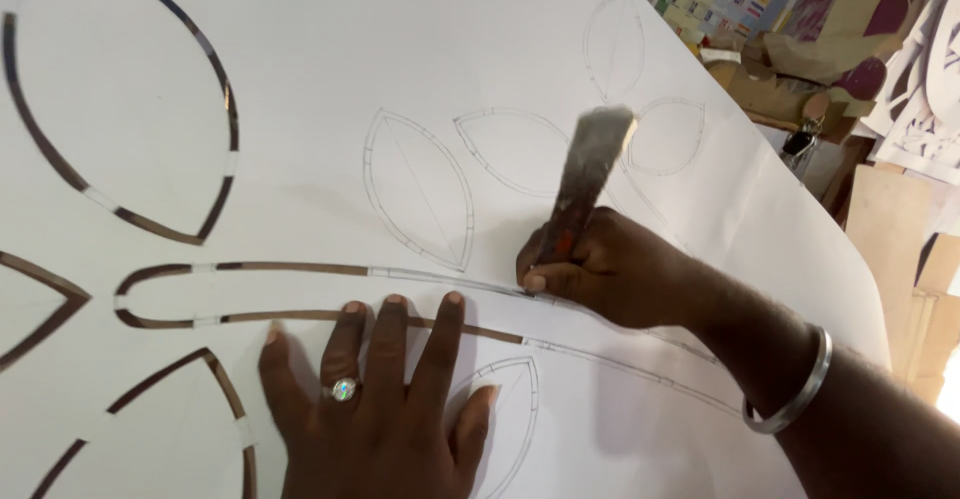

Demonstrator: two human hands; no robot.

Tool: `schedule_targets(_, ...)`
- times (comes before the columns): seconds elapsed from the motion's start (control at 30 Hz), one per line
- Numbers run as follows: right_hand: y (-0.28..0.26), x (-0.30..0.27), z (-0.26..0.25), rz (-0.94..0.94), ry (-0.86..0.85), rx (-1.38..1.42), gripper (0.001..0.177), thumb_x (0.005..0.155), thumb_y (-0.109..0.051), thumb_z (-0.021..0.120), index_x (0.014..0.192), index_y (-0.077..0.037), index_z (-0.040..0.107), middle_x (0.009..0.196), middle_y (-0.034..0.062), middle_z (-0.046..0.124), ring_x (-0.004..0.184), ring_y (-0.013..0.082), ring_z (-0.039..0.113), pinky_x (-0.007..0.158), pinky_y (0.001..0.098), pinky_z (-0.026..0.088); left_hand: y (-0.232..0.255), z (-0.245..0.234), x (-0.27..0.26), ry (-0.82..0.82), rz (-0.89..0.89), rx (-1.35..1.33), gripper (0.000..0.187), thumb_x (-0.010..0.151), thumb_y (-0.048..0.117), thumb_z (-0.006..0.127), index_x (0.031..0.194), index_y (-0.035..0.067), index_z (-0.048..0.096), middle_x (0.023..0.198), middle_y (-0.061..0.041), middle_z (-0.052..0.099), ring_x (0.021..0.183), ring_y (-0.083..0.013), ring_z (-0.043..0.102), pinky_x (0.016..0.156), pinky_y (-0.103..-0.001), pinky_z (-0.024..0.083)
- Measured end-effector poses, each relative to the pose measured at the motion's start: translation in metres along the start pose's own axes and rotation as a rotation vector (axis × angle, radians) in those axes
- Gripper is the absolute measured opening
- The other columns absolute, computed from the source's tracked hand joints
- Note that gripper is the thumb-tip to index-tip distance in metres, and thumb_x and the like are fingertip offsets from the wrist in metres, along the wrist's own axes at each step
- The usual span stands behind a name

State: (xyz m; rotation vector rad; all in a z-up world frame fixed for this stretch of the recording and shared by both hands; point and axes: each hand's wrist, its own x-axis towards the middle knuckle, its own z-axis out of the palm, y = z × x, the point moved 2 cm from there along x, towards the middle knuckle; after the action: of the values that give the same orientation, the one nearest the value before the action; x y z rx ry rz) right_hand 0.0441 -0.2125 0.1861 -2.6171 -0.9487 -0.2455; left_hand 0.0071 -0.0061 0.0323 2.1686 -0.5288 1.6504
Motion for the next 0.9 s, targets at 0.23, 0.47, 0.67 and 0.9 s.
schedule_targets(0.23,0.010,-0.004,0.004,-0.072,0.034,0.099,0.022,0.098,-0.024,0.067,0.097,-0.003,0.072,0.090,0.0072,0.071,0.086,0.0172,0.068,0.079,0.0334,0.058,0.002,-0.006,0.049,-0.049,0.025,-0.016,0.055,0.085,0.046,0.065,0.129,0.011,0.064,0.123,-0.018,0.059,0.121,-0.0412,0.053,0.106,-0.079,0.025)
schedule_targets(0.47,0.011,-0.005,0.004,-0.068,0.033,0.122,0.019,0.096,-0.020,0.069,0.099,-0.002,0.073,0.090,0.0078,0.072,0.087,0.0183,0.068,0.078,0.0332,0.057,0.008,-0.002,0.054,-0.035,0.076,-0.145,0.039,0.089,0.035,0.066,0.119,0.010,0.068,0.123,-0.018,0.060,0.122,-0.0407,0.054,0.106,-0.078,0.026)
schedule_targets(0.67,0.017,-0.006,0.007,-0.140,0.052,0.117,0.016,0.096,-0.017,0.070,0.097,-0.001,0.074,0.093,0.0077,0.076,0.089,0.0206,0.066,0.084,0.0356,0.054,0.011,0.008,0.058,-0.089,0.103,-0.246,0.032,0.085,0.026,0.068,0.113,0.011,0.072,0.119,-0.015,0.061,0.119,-0.0360,0.055,0.109,-0.074,0.023)
schedule_targets(0.9,0.026,-0.011,0.013,-0.271,0.143,-0.015,0.015,0.097,-0.018,0.070,0.100,-0.004,0.076,0.093,0.0054,0.077,0.088,0.0194,0.062,0.087,0.0369,0.048,0.008,0.014,0.067,-0.128,0.101,-0.345,0.017,0.087,0.022,0.068,0.100,0.012,0.074,0.115,-0.008,0.061,0.115,-0.0300,0.056,0.111,-0.058,0.029)
